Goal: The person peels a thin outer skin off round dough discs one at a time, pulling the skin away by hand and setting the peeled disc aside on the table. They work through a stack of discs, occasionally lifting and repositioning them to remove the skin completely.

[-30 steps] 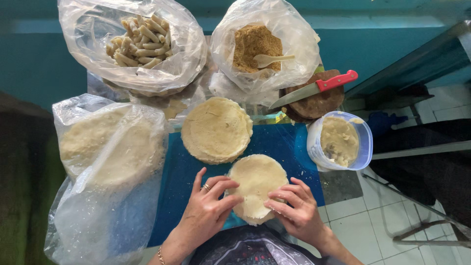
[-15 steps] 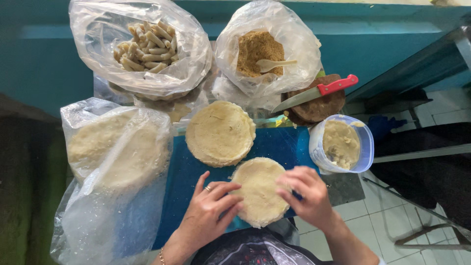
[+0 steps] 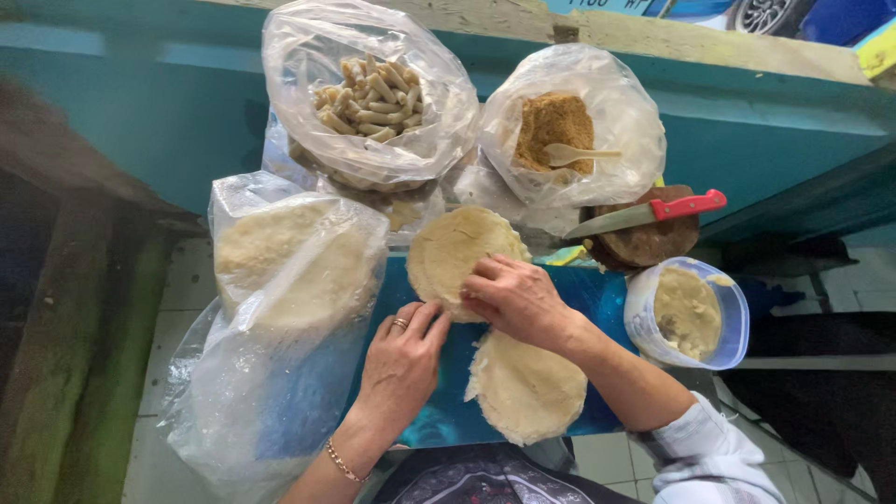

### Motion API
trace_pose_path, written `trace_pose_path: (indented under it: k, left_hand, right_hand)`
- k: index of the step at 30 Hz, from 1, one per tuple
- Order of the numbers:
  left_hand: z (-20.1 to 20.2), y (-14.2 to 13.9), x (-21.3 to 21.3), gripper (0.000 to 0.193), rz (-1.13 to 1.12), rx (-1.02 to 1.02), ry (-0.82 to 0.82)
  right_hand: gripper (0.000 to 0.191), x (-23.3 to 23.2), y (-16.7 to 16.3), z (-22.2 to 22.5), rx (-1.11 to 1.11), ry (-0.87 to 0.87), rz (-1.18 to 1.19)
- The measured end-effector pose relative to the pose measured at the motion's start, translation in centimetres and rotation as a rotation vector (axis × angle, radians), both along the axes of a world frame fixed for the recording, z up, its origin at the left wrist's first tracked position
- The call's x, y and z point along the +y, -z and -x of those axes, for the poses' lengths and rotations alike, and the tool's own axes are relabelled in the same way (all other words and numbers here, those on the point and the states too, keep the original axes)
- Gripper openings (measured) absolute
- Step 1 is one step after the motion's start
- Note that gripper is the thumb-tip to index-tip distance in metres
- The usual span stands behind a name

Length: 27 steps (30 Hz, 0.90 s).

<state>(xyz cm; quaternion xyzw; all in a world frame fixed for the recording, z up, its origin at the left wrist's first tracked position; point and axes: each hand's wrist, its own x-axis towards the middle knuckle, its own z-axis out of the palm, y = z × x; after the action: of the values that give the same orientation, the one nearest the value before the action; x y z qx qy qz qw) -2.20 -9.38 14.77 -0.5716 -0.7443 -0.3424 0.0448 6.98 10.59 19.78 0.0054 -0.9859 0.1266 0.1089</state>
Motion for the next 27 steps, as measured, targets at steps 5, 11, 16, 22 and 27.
trace_pose_path:
  k: [5,11,16,22,27]
  left_hand:
    - [0.1,0.4,0.3,0.027,-0.051,-0.05,-0.02]
    - [0.0,0.2,0.4,0.034,-0.061,-0.074,-0.049]
    - [0.1,-0.4,0.5,0.034,-0.051,-0.139,-0.055]
    - [0.3,-2.4,0.7,0.036,-0.092,-0.14,-0.142]
    - [1.4,-3.2,4.2,0.051,-0.056,0.123,-0.192]
  right_hand:
    - [0.013,1.1,0.2,-0.2,-0.129,0.168,0.278]
    - [0.013,1.1,1.4,0.0,-0.078,0.27,0.361]
    - [0.014,1.7,2.2,0.0,-0.086,0.321,0.499]
    - [0.012,3.6,3.5,0.1,0.012,0.336,0.687]
    - [0.01,5.3,4.6,-0.3,0.083,0.275,0.938]
